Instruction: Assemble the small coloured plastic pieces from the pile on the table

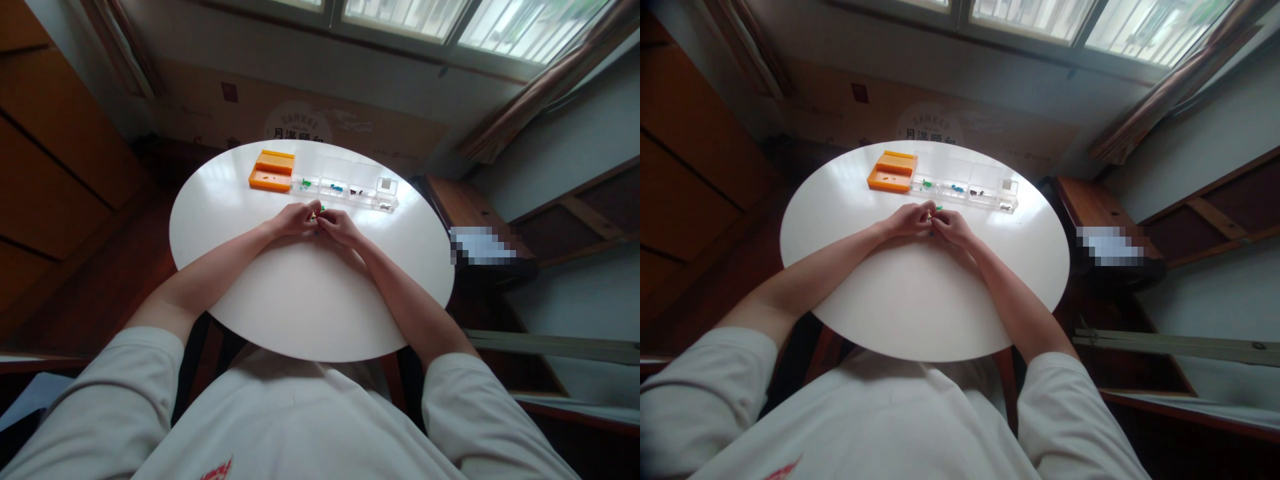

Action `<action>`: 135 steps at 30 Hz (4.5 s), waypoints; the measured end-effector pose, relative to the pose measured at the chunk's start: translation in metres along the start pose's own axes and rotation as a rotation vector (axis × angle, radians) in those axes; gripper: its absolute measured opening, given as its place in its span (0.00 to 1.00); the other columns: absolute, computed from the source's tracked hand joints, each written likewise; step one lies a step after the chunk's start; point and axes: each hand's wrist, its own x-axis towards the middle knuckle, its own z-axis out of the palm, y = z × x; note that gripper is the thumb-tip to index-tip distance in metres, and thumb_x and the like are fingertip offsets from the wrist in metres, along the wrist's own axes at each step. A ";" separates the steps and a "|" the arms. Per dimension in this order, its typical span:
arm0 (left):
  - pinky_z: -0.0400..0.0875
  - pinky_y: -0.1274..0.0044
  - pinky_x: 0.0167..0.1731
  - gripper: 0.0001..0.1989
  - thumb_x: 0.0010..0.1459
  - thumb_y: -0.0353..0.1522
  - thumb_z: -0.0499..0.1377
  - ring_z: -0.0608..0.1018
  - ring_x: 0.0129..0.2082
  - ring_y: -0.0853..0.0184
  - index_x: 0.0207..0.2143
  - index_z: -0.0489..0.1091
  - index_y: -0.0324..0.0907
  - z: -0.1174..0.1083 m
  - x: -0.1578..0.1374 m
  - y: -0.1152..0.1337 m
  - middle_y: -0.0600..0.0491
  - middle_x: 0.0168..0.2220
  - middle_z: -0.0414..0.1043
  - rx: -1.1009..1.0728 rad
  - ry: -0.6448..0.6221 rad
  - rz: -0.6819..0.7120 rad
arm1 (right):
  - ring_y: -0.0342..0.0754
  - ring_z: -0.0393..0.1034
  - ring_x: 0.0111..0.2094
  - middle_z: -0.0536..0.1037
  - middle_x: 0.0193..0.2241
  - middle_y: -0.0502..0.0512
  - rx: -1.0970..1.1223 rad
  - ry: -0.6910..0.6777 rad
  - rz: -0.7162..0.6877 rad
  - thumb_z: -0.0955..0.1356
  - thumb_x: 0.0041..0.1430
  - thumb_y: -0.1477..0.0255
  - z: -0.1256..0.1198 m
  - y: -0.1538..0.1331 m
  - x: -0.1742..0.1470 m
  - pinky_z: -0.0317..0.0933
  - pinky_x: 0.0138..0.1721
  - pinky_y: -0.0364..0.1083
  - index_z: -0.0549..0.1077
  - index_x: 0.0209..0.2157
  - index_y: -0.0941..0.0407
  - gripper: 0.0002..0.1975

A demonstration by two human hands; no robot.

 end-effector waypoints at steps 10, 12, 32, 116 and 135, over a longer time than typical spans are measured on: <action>0.54 0.80 0.24 0.14 0.52 0.38 0.55 0.66 0.21 0.72 0.41 0.66 0.43 0.001 0.000 -0.001 0.58 0.23 0.67 -0.009 0.005 -0.007 | 0.43 0.67 0.25 0.74 0.23 0.51 0.026 -0.003 0.012 0.65 0.54 0.66 0.000 0.004 0.000 0.61 0.29 0.42 0.74 0.32 0.60 0.12; 0.54 0.80 0.24 0.14 0.52 0.38 0.55 0.67 0.22 0.72 0.41 0.66 0.43 0.001 0.000 0.000 0.58 0.24 0.67 -0.002 0.008 -0.007 | 0.43 0.66 0.25 0.74 0.23 0.51 0.030 -0.001 0.015 0.65 0.54 0.66 0.001 0.004 0.000 0.61 0.28 0.42 0.74 0.32 0.60 0.12; 0.56 0.80 0.27 0.16 0.52 0.39 0.56 0.70 0.25 0.70 0.42 0.66 0.42 0.001 0.001 0.001 0.55 0.28 0.71 0.022 0.005 -0.020 | 0.43 0.67 0.26 0.75 0.25 0.53 0.035 -0.011 0.029 0.66 0.54 0.64 -0.001 0.001 -0.001 0.62 0.29 0.42 0.75 0.34 0.60 0.14; 0.52 0.81 0.23 0.13 0.53 0.40 0.54 0.65 0.21 0.73 0.40 0.64 0.44 0.001 0.001 -0.001 0.59 0.22 0.65 0.011 -0.009 -0.003 | 0.42 0.66 0.26 0.75 0.24 0.52 -0.025 -0.024 0.002 0.63 0.54 0.68 -0.003 -0.011 -0.003 0.59 0.30 0.41 0.75 0.32 0.62 0.13; 0.53 0.81 0.23 0.14 0.54 0.41 0.54 0.65 0.21 0.72 0.40 0.64 0.45 0.002 0.001 -0.001 0.59 0.22 0.65 0.031 -0.015 -0.011 | 0.43 0.67 0.27 0.75 0.24 0.52 -0.035 -0.025 -0.012 0.63 0.54 0.69 -0.003 -0.012 -0.002 0.59 0.30 0.41 0.75 0.31 0.61 0.12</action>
